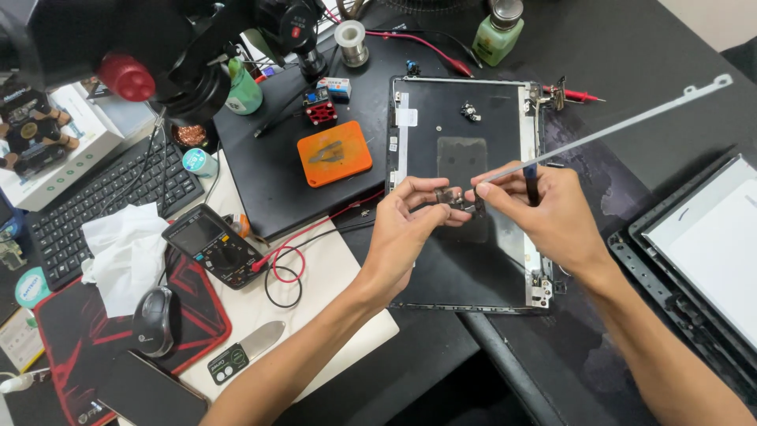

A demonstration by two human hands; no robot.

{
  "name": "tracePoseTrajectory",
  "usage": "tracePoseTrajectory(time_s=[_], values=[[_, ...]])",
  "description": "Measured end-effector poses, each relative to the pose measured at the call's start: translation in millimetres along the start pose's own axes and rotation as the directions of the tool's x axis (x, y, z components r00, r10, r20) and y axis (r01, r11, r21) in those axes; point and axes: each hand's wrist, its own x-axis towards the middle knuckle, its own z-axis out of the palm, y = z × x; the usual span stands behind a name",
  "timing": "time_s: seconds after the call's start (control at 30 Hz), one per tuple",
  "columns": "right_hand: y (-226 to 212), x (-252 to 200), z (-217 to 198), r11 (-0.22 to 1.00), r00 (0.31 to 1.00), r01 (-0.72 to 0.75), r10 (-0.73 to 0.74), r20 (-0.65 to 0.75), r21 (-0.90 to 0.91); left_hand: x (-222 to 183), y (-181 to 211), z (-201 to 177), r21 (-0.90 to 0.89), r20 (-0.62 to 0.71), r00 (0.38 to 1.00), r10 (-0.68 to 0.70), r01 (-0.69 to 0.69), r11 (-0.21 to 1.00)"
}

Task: Replacing or repairing a laptop screen assembly and internal components.

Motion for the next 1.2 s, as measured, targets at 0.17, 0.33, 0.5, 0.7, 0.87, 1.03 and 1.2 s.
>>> tracePoseTrajectory(time_s=[0.17,0.33,0.5,0.7,0.87,1.03,1.2], values=[[-23.0,-2.8,-4.9,0.944,0.998,-0.051,0.058,0.010,-0.327,-2.3,-4.9,-0.4,0.112,0.107,0.993,-0.055,0.043,0.993],[-37.9,-7.3,-2.3,0.829,0.968,-0.197,0.248,0.030,-0.523,-1.3,-23.2,-4.6,0.244,0.161,0.984,-0.070,0.029,0.969],[-39.5,-12.5,10.5,0.878,0.995,0.091,-0.067,0.068,-0.470,-5.5,-13.7,6.1,0.371,0.172,0.983,-0.059,-0.009,0.929],[-46.0,-14.4,14.8,0.879,0.999,0.013,0.002,0.033,-0.476,-5.0,-22.7,0.8,0.314,0.174,0.983,-0.053,-0.004,0.949],[-56.4,-20.5,8.8,0.875,0.995,0.081,-0.101,-0.015,-0.477,-3.1,-12.2,0.7,0.165,0.099,0.995,-0.023,0.007,0.986],[-62.1,-21.7,4.8,0.892,0.993,-0.062,0.010,-0.118,-0.447,-6.7,3.7,7.9,0.104,0.048,0.999,0.005,-0.010,0.995],[-63.3,-27.5,-5.8,0.847,0.977,0.127,-0.198,-0.085,-0.517,-9.9,1.0,11.8,0.127,0.057,0.996,0.062,-0.069,0.989]])
